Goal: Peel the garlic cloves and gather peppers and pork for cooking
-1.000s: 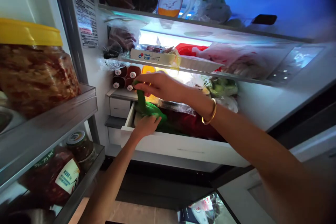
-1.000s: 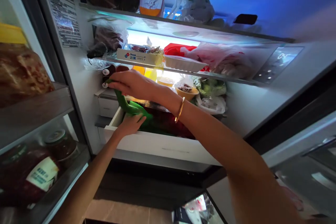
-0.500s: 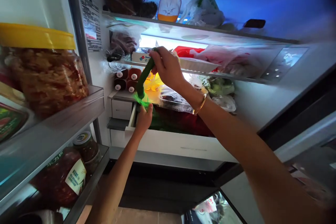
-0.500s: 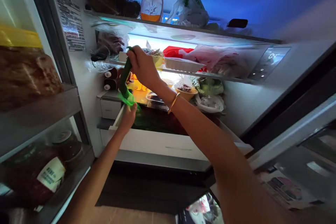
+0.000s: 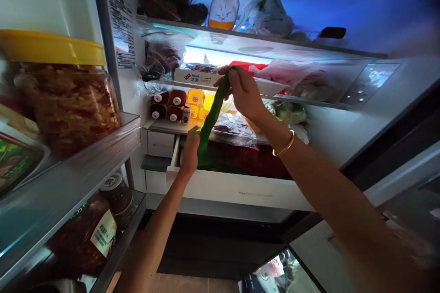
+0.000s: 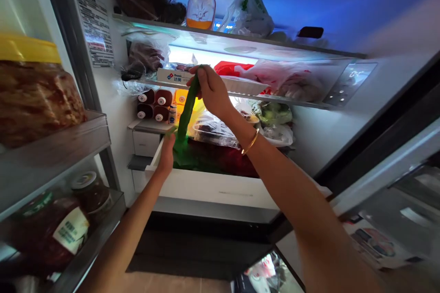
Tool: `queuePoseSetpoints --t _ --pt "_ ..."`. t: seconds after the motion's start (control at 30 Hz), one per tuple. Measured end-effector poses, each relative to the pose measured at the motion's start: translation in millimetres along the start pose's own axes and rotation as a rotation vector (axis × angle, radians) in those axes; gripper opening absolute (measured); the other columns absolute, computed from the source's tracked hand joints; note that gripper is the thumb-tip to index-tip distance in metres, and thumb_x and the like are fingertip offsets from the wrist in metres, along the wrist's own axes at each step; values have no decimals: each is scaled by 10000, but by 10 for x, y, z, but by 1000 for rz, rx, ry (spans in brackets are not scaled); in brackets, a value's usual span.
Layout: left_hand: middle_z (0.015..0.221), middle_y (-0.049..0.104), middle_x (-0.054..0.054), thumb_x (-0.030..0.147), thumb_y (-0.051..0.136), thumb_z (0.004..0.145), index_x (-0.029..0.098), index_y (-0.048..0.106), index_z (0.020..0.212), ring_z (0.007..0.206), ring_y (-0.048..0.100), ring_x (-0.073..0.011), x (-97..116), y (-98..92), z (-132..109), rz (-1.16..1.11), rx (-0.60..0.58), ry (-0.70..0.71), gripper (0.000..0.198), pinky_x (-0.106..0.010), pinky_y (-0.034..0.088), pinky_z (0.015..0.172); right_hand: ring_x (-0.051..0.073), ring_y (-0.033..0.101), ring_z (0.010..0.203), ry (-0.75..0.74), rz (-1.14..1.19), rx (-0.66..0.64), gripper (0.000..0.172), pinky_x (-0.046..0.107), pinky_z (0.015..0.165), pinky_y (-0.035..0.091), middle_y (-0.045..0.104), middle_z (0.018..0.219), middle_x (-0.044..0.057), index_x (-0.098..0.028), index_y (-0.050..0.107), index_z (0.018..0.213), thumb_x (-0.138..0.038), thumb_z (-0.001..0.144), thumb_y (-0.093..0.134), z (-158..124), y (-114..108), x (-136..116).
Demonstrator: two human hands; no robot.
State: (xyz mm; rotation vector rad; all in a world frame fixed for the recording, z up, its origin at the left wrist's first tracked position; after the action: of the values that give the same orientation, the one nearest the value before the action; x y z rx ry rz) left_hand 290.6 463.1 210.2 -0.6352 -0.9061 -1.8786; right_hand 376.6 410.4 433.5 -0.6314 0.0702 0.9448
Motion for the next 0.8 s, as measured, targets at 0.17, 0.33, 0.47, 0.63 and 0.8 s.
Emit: queuePoseSetpoints --t 0.17,0.33,0.47,0.63,0.8 --pt "929 705 -68 419 319 984 132 628 1038 885 665 -174 -273 41 6 335 -87 -268 425 -266 522 755 63 499 491 54 19 -97 503 226 471 424 689 842 9 -222 576 1107 -659 943 389 -145 166 -108" --pt "650 629 -14 310 607 834 143 644 733 688 614 -171 -416 148 -62 527 -263 -313 199 -267 470 662 63 490 405 7 52 217 377 233 372 350 675 824 -9 -241 545 998 -596 957 426 -142 -138 -345" --pt "762 674 -45 182 664 765 161 646 814 799 645 -209 -426 183 -119 663 -318 -315 57 -306 480 761 55 459 375 -49 103 621 318 239 379 353 603 754 -42 -256 460 864 -561 911 537 -51 -819 -351" --pt "1175 638 -156 221 618 845 141 492 1255 1102 619 -237 -328 154 -70 713 -207 -259 437 -353 465 950 109 502 484 13 196 838 360 268 488 409 503 625 -70 -305 392 790 -613 858 565 -271 -1446 -183" --pt "1379 520 -207 362 345 995 125 449 1329 1326 486 -245 -12 -75 -18 496 99 -56 423 -393 369 1110 102 515 491 205 378 1032 242 269 496 415 573 657 -49 -290 504 773 -481 821 643 -1414 -1403 -29"
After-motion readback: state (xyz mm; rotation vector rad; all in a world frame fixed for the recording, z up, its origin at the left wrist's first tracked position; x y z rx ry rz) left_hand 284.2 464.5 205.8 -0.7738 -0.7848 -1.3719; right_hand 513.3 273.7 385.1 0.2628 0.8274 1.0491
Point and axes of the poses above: each hand's wrist, its own z-axis towards the middle knuckle, its own y-axis out of the palm, x = y × z, the point moved 9 cm from there along z, towards the middle knuckle
